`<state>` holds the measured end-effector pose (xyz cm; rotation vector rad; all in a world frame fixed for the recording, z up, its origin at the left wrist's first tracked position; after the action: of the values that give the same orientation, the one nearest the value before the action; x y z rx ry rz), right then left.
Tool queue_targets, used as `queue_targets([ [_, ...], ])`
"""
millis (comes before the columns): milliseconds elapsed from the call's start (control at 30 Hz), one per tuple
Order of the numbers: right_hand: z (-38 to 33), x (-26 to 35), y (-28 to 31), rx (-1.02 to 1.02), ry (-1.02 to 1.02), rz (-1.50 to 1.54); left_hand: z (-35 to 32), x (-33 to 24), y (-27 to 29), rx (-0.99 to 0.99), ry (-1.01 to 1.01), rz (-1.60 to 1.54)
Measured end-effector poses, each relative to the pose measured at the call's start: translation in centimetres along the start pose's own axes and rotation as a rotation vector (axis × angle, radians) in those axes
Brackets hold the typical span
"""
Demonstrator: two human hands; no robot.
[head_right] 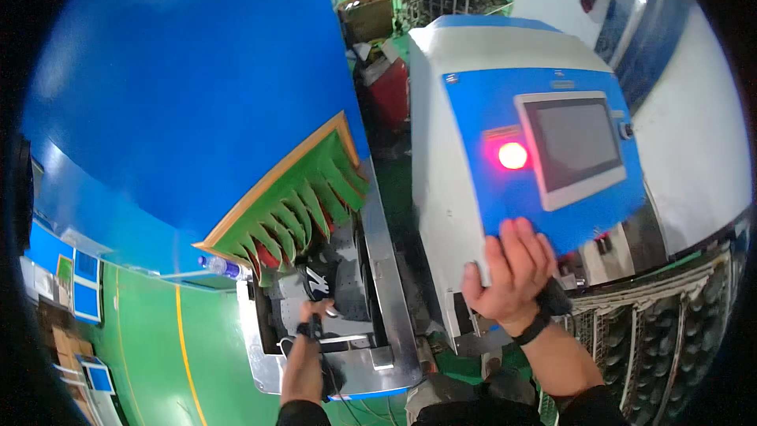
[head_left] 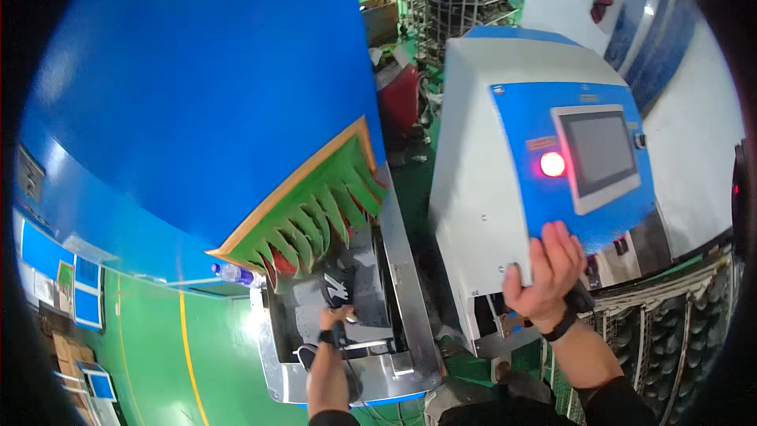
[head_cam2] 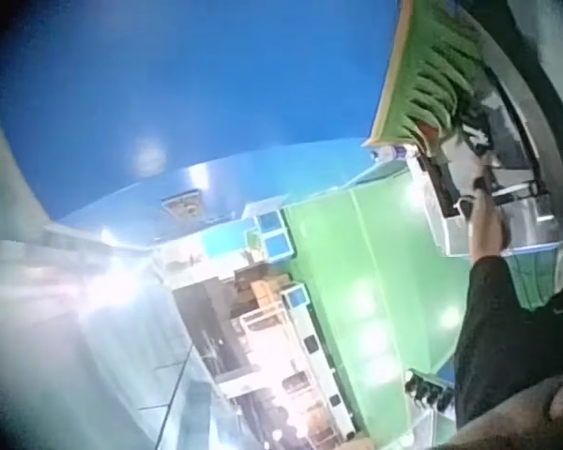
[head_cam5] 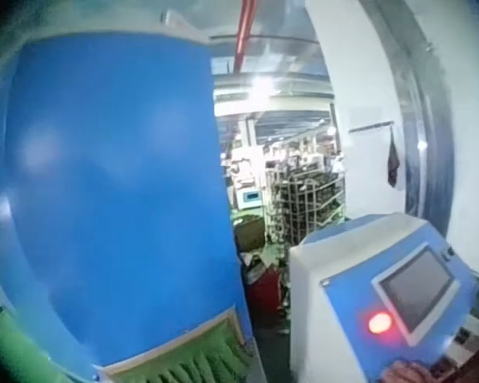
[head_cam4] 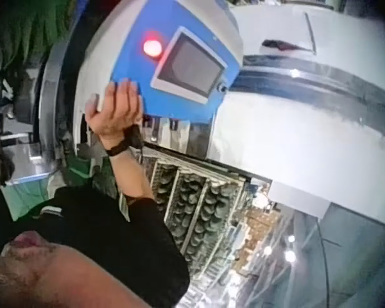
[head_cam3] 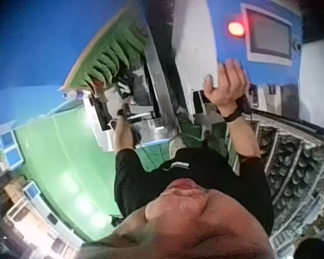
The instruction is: Operating industrial machines to perform lasting and molding on shoe uppers in a factory setting.
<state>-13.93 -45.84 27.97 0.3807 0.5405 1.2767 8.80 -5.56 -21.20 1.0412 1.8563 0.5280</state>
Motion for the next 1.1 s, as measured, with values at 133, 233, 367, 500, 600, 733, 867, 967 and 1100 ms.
queue_targets([
  [133, 0.0, -0.9, 1.4, 0.158, -0.096, 0.145, -13.0, -10.1, -4.8, 0.526, 0.292, -1.428],
  [233, -5.1, -0.9, 5.0, 0.047, -0.175, 0.552, -28.8, -17.4, -2.6, 0.570, 0.042, -1.653],
  [367, -16.1, 1.5, 3.3, 0.469, -1.185, 1.752, -43.5, -23.7, -5.5, 0.900, -0.018, -1.364],
  [500, -20.0, 0.0, 5.0, 1.067, -1.614, 2.338, -47.6, -26.2, -6.0, 0.755, -0.194, -0.908],
  [600, -23.6, -4.1, 4.5, 1.308, -1.109, 1.862, -48.2, -28.7, -6.9, 0.592, -0.202, -1.044],
  [733, -25.5, -8.7, 10.7, 1.357, -1.880, 2.005, -49.7, -32.6, -8.9, 0.539, -0.609, -0.554],
  [867, -27.9, -10.6, 12.8, 1.016, -1.773, 2.250, -50.0, -30.2, -16.1, 0.765, -0.427, -0.542],
  [967, -30.3, -15.2, 9.2, 0.653, -1.780, 1.978, -54.7, -34.9, -14.0, 0.931, -0.486, -0.647],
  [1100, -26.1, -19.2, 7.1, 0.558, -0.996, 1.168, -49.8, -34.2, -14.0, 0.660, -0.052, -0.881],
])
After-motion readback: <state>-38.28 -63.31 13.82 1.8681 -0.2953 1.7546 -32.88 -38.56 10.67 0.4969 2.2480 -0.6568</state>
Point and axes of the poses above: each hand's wrist, its own z-axis towards the middle knuckle, its own y-axis out of the back of the hand, x = y × z, the point moved 6 cm from there along z, towards the middle knuckle, and after that the axes turned 2 degrees about -z, right-handed, at the moved point
